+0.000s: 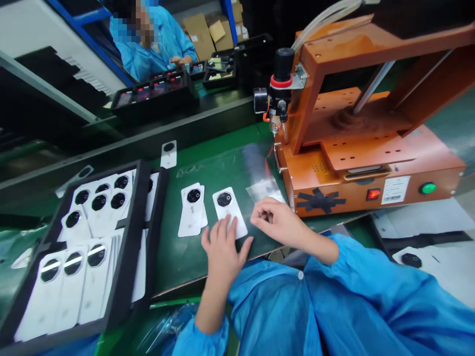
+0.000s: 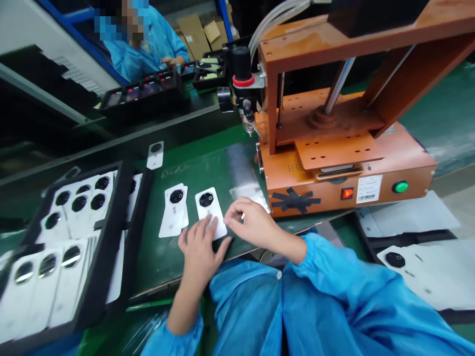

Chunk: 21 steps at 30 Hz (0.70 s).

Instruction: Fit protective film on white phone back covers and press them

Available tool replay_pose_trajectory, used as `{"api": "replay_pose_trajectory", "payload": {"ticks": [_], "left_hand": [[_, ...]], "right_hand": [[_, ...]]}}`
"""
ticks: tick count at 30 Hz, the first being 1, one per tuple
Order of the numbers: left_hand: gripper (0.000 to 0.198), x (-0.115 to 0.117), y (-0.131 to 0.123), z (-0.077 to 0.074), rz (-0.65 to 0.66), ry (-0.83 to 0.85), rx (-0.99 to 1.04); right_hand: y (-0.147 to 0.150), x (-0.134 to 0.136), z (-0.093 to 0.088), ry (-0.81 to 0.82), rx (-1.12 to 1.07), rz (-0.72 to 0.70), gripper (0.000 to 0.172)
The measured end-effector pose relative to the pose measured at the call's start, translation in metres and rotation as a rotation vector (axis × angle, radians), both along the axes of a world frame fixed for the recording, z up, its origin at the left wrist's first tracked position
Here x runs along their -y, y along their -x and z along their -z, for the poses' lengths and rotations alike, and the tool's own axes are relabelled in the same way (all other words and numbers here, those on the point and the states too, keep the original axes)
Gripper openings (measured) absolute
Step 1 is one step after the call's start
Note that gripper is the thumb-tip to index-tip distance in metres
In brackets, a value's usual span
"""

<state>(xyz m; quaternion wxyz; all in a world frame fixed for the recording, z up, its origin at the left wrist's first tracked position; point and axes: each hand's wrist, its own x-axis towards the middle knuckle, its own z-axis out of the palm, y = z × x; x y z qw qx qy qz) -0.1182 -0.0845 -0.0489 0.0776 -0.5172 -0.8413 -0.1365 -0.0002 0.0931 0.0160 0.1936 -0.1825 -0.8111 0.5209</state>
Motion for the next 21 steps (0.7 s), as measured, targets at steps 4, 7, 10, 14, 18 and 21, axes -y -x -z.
{"api": "replay_pose_trajectory", "payload": {"ticks": [4, 7, 10, 14, 18, 21], "left_hand": [[0.050, 0.022, -0.043, 0.004, -0.033, -0.070, -0.017], [0.056, 0.027, -0.051, 0.006, -0.041, -0.148, -0.010], [0.052, 0.029, -0.044, 0.013, -0.036, -0.226, -0.008], [0.052, 0.031, -0.040, 0.023, -0.034, -0.257, 0.026], [0.053, 0.031, -0.040, 0.027, -0.052, -0.240, 0.035], [0.053, 0.031, -0.040, 0.028, -0.049, -0.238, 0.022]], "right_hand": [[0.045, -0.009, 0.014, 0.102, 0.090, 0.051, 0.008], [0.065, -0.012, 0.020, 0.050, 0.125, 0.043, 0.009], [0.075, -0.011, 0.023, -0.032, 0.139, 0.019, 0.010], [0.082, -0.008, 0.023, -0.124, 0.213, -0.064, 0.011], [0.088, -0.002, 0.021, -0.176, 0.289, -0.114, 0.013], [0.091, 0.003, 0.020, -0.212, 0.338, -0.141, 0.014]]}}
